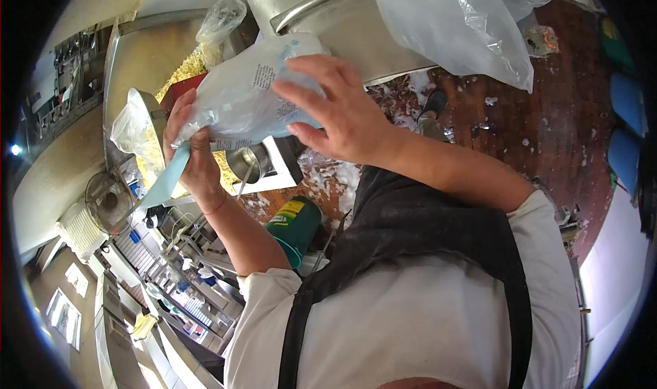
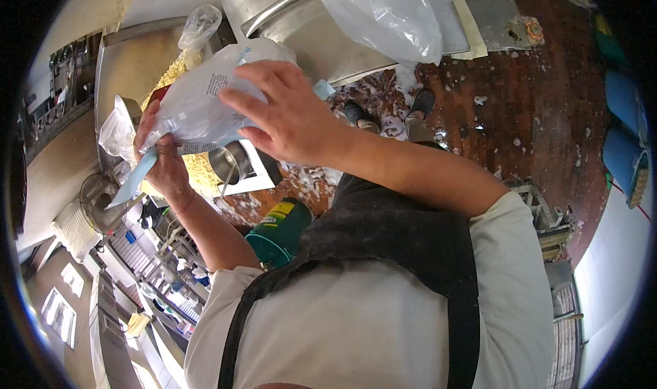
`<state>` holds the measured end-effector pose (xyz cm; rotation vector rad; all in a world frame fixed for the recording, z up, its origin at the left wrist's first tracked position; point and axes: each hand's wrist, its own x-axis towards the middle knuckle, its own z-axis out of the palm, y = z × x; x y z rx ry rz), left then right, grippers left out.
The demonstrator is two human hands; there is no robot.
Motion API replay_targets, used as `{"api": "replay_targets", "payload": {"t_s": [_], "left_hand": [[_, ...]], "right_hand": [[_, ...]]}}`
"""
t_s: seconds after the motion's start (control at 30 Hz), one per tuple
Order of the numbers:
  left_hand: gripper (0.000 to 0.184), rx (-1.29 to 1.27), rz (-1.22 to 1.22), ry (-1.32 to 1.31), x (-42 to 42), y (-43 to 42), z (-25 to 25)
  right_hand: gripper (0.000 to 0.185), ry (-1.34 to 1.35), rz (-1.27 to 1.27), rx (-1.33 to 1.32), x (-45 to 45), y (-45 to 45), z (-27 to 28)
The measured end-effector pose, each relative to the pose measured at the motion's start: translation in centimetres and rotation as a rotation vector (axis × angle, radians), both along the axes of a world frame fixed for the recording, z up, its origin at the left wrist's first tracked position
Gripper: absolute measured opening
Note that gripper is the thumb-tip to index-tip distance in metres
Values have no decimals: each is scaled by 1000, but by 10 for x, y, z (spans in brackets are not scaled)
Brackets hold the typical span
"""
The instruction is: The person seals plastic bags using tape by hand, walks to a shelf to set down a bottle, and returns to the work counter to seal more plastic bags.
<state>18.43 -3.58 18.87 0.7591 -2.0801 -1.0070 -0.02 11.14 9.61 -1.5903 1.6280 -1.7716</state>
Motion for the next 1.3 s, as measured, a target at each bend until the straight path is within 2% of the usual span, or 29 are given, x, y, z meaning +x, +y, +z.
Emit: {"api": "replay_targets", "payload": {"t_s": [0.07, 0.37, 0.47, 0.67, 0.87, 0.97, 1.1, 1.2, 1.3], "left_hand": [[39, -6, -3, -5, 1, 0, 0], [36, 35, -25, 42, 2, -2, -3], [36, 39, -13, 35, 2, -1, -2], [34, 70, -33, 62, 6, -5, -5], [37, 122, -25, 42, 9, -2, -4], [36, 107, -25, 46, 9, -2, -6], [35, 60, -5, 37, 2, 2, -6], [32, -71, -20, -91, -19, 15, -4], [32, -208, 7, -88, -46, 24, -5]], "right_hand": [[69, 29, 18, -6, 7, -2, 1], [69, 67, 38, 56, 12, -3, -3], [59, 82, 47, 34, 11, -3, -4], [56, 19, 68, 50, 13, -4, -3], [63, 24, 63, 34, 13, -4, -5], [53, 19, 78, 37, 12, -4, -4], [67, 54, 62, 63, 13, -4, -9], [81, 106, 18, 137, 8, -4, -12], [89, 175, 14, 157, -5, -14, -27]]}}
